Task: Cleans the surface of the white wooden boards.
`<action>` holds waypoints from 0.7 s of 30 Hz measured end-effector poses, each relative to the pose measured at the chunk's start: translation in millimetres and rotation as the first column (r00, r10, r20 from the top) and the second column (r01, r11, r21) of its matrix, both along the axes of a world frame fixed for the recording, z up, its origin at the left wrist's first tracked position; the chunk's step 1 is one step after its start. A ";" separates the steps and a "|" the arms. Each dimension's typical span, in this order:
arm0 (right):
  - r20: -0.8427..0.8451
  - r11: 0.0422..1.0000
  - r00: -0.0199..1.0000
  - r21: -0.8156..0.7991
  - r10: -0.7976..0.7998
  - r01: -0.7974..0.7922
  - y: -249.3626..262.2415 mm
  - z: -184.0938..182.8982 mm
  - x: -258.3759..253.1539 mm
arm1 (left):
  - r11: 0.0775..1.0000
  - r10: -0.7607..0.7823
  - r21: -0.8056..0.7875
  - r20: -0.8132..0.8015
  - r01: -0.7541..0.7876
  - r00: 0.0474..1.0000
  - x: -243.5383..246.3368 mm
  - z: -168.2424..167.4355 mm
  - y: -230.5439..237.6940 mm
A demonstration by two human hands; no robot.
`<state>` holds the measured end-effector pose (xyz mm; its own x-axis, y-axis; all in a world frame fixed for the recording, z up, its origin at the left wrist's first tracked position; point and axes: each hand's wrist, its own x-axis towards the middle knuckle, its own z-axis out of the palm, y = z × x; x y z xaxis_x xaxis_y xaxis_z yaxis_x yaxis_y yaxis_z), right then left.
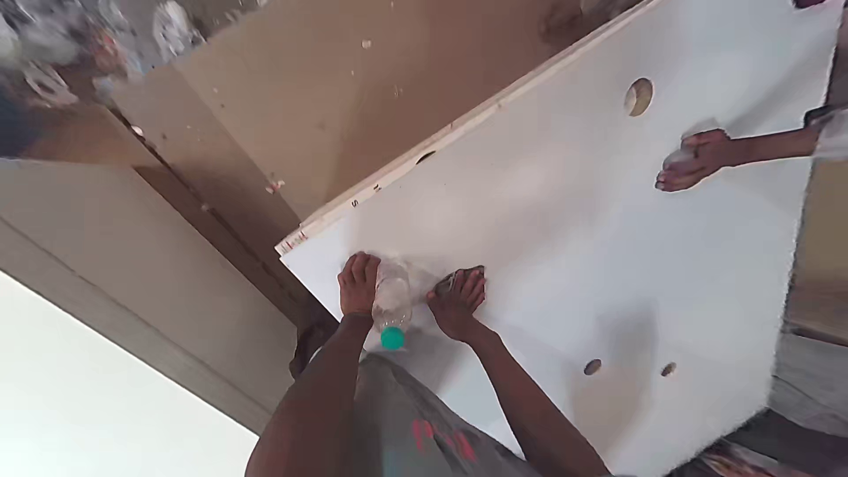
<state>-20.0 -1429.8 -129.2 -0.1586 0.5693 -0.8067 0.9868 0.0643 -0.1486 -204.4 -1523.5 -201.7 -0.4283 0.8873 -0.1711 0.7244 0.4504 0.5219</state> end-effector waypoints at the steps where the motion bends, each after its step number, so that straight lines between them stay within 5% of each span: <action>1: 0.012 1.000 1.000 -0.008 0.018 -0.017 4.3 2.0 -0.7 | 1.000 0.020 -0.022 0.070 -0.019 0.997 -0.7 11.7 3.1; 7: -0.080 0.961 0.981 0.229 0.176 -0.153 138.9 -15.1 -54.9 | 0.994 0.064 0.079 0.187 -0.080 0.980 -10.4 27.5 16.4; 11: -0.013 0.954 0.982 0.239 0.188 -0.180 215.5 -17.3 -105.5 | 0.998 0.056 0.021 0.217 -0.062 0.975 -15.3 29.7 21.4; 16: -0.076 0.929 0.957 0.273 0.281 -0.251 128.7 -22.3 -76.8 | 0.998 0.025 0.053 0.196 -0.037 0.980 -10.6 29.0 14.6; 21: -0.068 0.959 0.959 -0.047 0.276 -0.279 30.6 14.1 -58.6 | 0.993 0.011 0.110 0.192 -0.033 0.981 -4.7 24.2 8.6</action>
